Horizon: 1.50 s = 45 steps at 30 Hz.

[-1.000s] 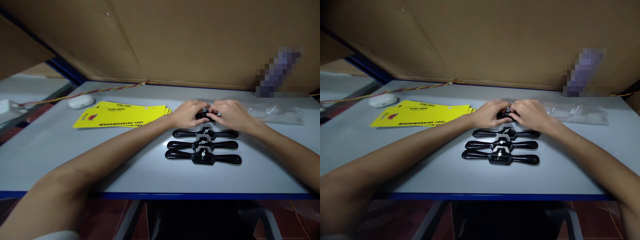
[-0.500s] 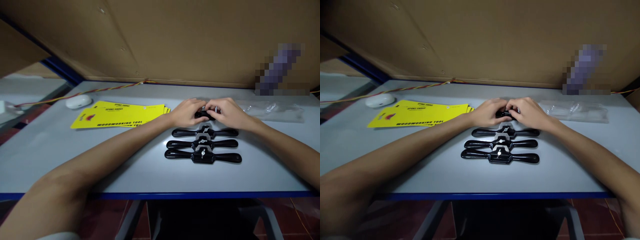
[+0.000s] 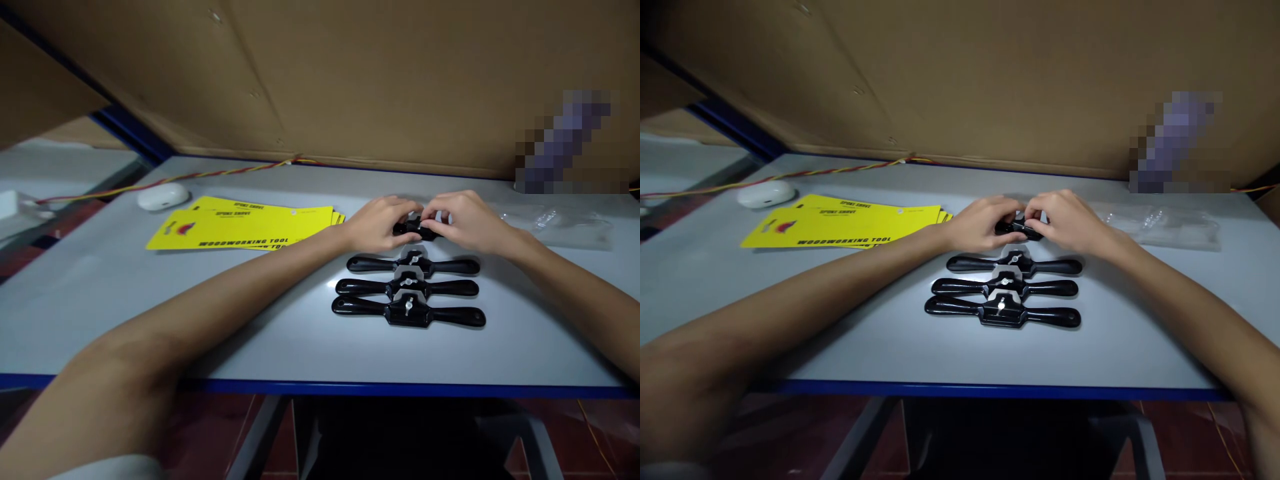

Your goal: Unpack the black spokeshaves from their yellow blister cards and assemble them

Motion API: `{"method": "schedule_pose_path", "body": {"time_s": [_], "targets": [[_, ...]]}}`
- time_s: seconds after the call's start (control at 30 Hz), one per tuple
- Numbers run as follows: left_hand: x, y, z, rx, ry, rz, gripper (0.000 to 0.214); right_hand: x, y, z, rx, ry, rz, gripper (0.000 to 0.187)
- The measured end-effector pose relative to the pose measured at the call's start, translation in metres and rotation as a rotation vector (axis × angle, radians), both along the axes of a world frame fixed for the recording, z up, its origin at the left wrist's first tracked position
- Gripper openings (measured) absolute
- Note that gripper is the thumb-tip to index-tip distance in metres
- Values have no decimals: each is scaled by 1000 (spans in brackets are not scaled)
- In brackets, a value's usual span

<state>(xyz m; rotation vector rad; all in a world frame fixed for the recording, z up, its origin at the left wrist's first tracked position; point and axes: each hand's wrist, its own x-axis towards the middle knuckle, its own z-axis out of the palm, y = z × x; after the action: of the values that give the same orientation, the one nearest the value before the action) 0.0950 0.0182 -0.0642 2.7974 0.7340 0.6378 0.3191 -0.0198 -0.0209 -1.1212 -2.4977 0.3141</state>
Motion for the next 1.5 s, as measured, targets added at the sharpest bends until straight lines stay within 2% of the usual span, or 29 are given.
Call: {"method": "schedule_pose_path", "body": {"time_s": [0.27, 0.4, 0.63, 0.9, 1.07, 1.23, 1.5], "targets": [[1, 2, -4, 24, -73, -43, 42, -8, -3, -12, 39, 92, 30, 18], [1, 1, -3, 10, -61, -34, 39, -7, -5, -13, 29, 75, 30, 15], [2, 0, 0, -6, -33, -22, 34, -7, -7, -11, -25, 34, 130, 19], [1, -3, 2, -35, -27, -4, 32, -7, -4, -9, -43, 75, 76, 17], [0, -5, 3, -117, -49, 51, 50, 1, 0, 1, -27, -24, 132, 19], [1, -5, 3, -102, -60, 38, 35, 6, 4, 5, 10, -99, 196, 20], [1, -5, 3, -120, -69, 28, 34, 4, 0, 1, 192, -280, 58, 18]]}}
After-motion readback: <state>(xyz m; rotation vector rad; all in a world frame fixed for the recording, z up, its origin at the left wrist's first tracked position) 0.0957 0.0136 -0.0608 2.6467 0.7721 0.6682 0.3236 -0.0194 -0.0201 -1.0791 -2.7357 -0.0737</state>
